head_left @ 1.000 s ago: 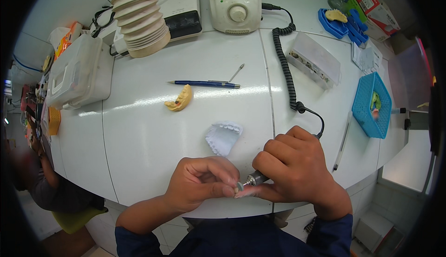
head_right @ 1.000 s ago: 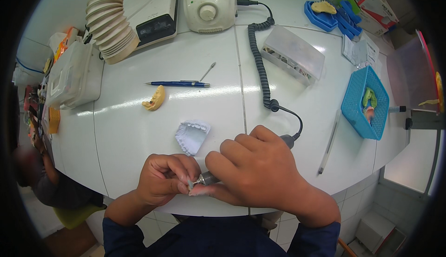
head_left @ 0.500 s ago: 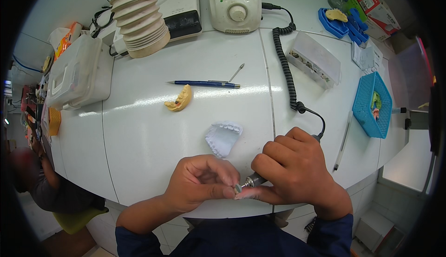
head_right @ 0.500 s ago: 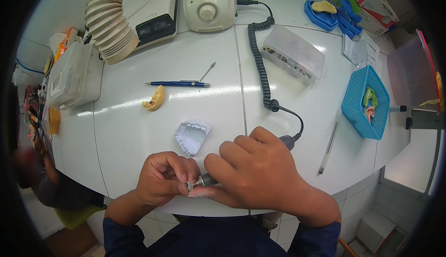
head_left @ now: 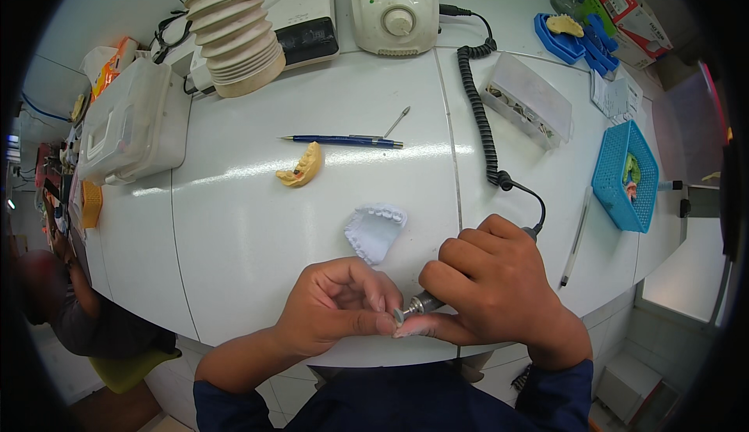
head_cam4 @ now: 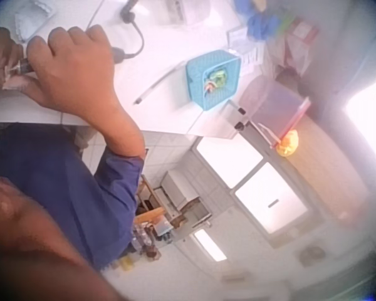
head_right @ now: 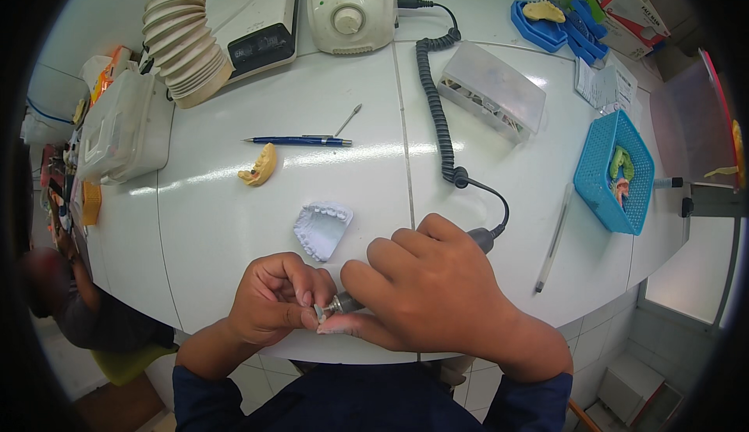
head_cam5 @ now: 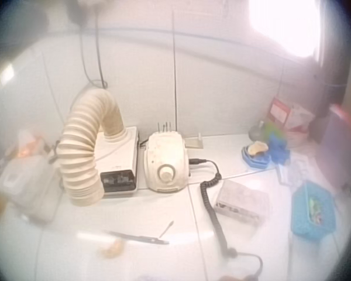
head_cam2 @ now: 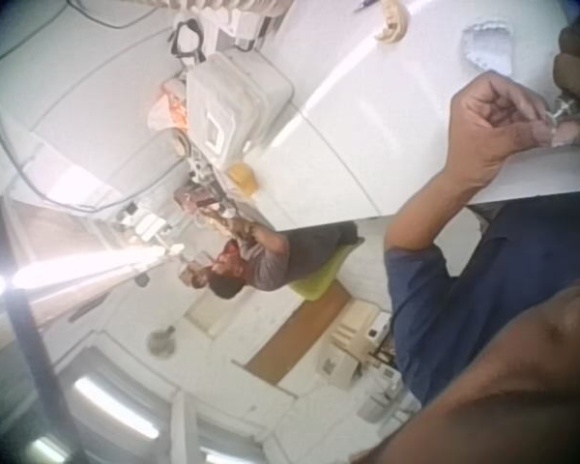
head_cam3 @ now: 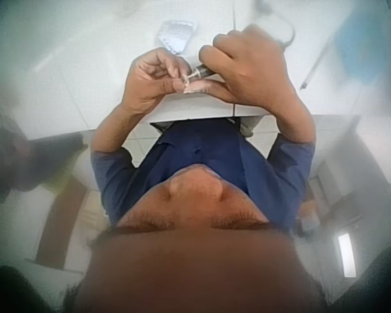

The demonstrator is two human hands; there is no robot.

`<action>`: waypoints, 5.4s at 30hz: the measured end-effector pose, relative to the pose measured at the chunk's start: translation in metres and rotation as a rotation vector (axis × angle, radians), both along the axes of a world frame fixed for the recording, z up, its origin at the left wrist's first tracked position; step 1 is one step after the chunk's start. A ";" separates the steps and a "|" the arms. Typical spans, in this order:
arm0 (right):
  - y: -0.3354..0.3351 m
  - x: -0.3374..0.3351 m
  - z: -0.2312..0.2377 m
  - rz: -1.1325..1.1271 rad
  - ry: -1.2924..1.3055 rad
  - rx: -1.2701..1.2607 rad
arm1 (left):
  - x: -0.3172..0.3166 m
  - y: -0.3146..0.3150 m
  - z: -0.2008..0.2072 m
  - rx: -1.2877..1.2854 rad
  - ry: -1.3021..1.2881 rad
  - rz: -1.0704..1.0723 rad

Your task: The person uses a rotary polishing tool to smooth the surface of a small white dental prosthesis held in their left hand. They then switch to a sanding tool to further refine the edges of the object. Finally, the person picks up a yellow dental model from the table.

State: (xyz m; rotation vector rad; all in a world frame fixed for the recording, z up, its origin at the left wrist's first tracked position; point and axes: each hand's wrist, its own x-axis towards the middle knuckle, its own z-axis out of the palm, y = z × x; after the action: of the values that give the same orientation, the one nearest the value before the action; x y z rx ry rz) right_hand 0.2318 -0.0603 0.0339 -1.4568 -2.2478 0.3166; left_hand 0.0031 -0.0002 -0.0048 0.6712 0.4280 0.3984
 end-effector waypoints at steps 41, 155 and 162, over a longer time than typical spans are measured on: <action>0.000 0.000 0.002 -0.029 0.020 0.006 | 0.001 -0.003 -0.005 -0.053 -0.061 0.039; -0.001 -0.002 -0.001 -0.055 0.031 0.049 | 0.000 -0.006 -0.005 0.003 -0.078 0.072; -0.002 -0.002 -0.002 -0.057 0.024 0.051 | 0.000 -0.006 -0.004 0.034 -0.065 0.093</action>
State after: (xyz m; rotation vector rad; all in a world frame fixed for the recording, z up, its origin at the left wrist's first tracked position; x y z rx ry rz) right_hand 0.2295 -0.0625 0.0323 -1.4799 -2.1749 0.2560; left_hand 0.0034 -0.0064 -0.0084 0.6710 0.3929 0.5150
